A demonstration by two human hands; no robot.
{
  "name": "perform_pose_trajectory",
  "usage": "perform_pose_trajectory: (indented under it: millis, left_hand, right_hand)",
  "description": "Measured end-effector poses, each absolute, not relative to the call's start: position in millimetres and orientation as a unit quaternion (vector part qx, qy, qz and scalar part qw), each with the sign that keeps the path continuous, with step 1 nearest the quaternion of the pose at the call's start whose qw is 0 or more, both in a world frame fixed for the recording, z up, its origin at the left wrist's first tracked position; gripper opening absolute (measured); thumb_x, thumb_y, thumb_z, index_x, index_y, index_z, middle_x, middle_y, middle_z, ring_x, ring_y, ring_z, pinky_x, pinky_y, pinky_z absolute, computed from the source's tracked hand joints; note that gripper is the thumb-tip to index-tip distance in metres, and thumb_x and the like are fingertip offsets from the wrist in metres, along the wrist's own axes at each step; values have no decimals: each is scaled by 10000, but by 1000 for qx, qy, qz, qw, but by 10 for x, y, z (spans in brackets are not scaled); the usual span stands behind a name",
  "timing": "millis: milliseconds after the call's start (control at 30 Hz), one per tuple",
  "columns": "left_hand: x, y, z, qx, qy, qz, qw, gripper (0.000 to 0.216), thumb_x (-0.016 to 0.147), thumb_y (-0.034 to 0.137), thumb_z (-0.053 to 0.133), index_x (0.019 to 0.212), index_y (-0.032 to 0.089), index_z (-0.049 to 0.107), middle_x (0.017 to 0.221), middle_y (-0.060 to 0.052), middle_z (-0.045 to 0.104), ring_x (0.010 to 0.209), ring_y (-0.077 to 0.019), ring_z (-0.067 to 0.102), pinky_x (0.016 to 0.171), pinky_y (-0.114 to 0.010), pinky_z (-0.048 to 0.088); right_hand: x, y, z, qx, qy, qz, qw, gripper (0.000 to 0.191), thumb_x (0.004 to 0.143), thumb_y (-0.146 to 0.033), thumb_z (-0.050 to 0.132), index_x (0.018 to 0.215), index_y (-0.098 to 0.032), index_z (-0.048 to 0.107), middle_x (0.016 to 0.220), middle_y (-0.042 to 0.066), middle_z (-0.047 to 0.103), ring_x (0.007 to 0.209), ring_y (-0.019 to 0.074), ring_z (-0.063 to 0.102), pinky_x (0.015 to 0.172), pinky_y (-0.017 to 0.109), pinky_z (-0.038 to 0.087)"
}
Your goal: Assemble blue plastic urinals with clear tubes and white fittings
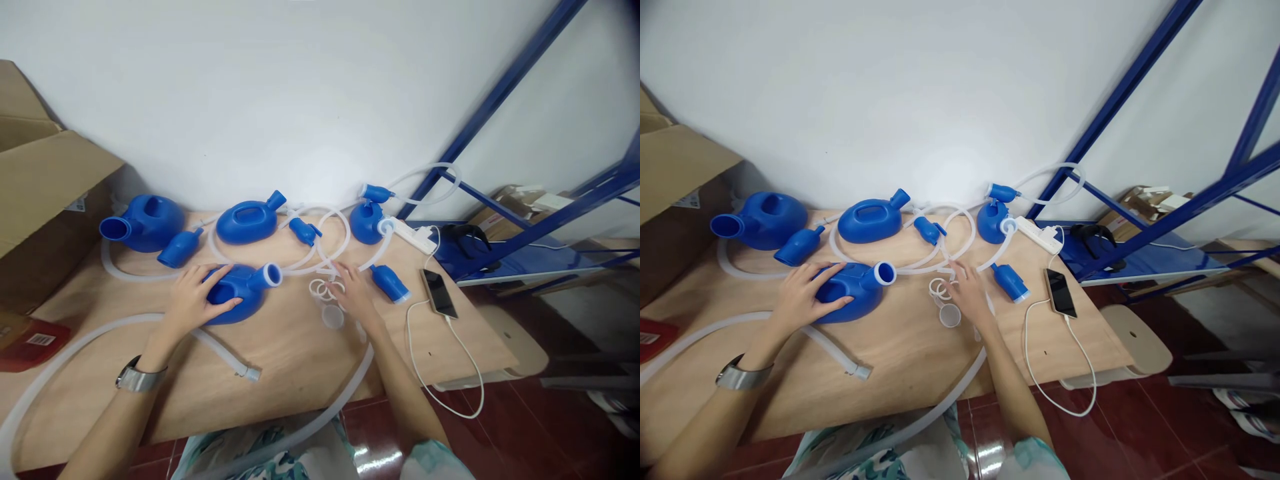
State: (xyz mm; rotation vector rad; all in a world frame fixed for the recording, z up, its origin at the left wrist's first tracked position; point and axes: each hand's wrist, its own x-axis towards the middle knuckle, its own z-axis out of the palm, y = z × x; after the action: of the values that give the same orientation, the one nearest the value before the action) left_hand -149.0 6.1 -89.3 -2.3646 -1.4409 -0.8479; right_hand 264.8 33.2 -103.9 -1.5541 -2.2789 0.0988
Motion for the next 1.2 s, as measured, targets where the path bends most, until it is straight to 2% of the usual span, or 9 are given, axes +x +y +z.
perform_pose_trajectory:
  millis: [100, 167, 233, 433, 633, 733, 867, 1067, 1200]
  left_hand:
    - [-1490, 60, -892, -808, -503, -287, 112, 663, 930, 682, 649, 1403, 219, 657, 1236, -154, 702, 1078, -344, 664, 928, -448, 485]
    - [-1490, 68, -868, -808, -507, -283, 102, 680, 928, 701, 636, 1399, 211, 663, 1218, -155, 707, 1071, -348, 667, 931, -456, 491]
    - [-1493, 88, -814, -811, -512, -271, 80, 701, 911, 729, 636, 1384, 213, 681, 1166, -146, 720, 1042, -344, 676, 922, -452, 503]
    - [-1485, 215, -531, -823, -548, -148, -21, 754, 802, 797, 684, 1305, 238, 740, 1152, -127, 782, 1001, -355, 739, 836, -391, 529]
    - [-1370, 350, -384, -825, -559, -53, -65, 809, 742, 847, 675, 1246, 221, 757, 1047, -129, 819, 962, -375, 760, 790, -377, 505]
    - [-1340, 363, -385, -825, -559, -55, -65, 799, 697, 884, 688, 1181, 255, 779, 929, -97, 821, 882, -348, 760, 745, -355, 482]
    - [-1336, 378, -389, -830, -552, -70, -50, 783, 658, 894, 715, 1139, 282, 799, 888, -95, 816, 855, -352, 753, 711, -355, 464]
    - [-1307, 480, -353, -853, -507, -75, -97, 648, 612, 855, 758, 865, 259, 771, 762, -57, 765, 724, -283, 709, 632, -319, 429]
    - [-1298, 526, -361, -860, -489, -63, -130, 664, 606, 863, 762, 829, 238, 745, 738, -62, 746, 680, -275, 685, 596, -325, 411]
  right_hand:
    - [2599, 603, -977, -640, -761, 16, 108, 507, 1009, -385, 650, 1454, -147, 607, 1329, 195, 705, 1299, 367, 608, 1088, 508, 484]
    - [2610, 698, -931, -644, -762, 27, 68, 400, 999, -358, 660, 1344, -156, 678, 1233, 160, 746, 1210, 336, 660, 1038, 442, 502]
    - [2663, 695, -833, -650, -756, 19, 81, 373, 1000, -351, 643, 1328, -177, 682, 1253, 141, 730, 1135, 296, 692, 944, 369, 526]
    - [2708, 274, -240, -573, -793, -71, 194, 607, 966, -420, 658, 1526, -222, 531, 1272, 131, 668, 930, 263, 715, 693, 328, 531]
    - [2072, 197, -106, -430, -886, -34, 169, 544, 963, -315, 701, 1486, -238, 571, 1356, 132, 671, 1087, 273, 702, 824, 348, 568]
    - [1893, 334, -196, -435, -884, -15, 169, 557, 1023, -370, 650, 1535, -198, 514, 1313, 155, 711, 1160, 300, 698, 889, 386, 576]
    - [1835, 450, -257, -364, -919, -4, 149, 568, 1034, -413, 647, 1552, -235, 498, 1380, 155, 693, 1230, 319, 671, 982, 444, 567]
    - [1651, 570, -219, -327, -937, 32, 116, 741, 889, -706, 713, 1380, -160, 608, 1224, 160, 710, 1044, 302, 721, 826, 381, 569]
    - [1527, 630, -184, -317, -944, 32, 81, 855, 808, -810, 715, 1310, -124, 623, 1160, 172, 728, 992, 327, 739, 797, 386, 561]
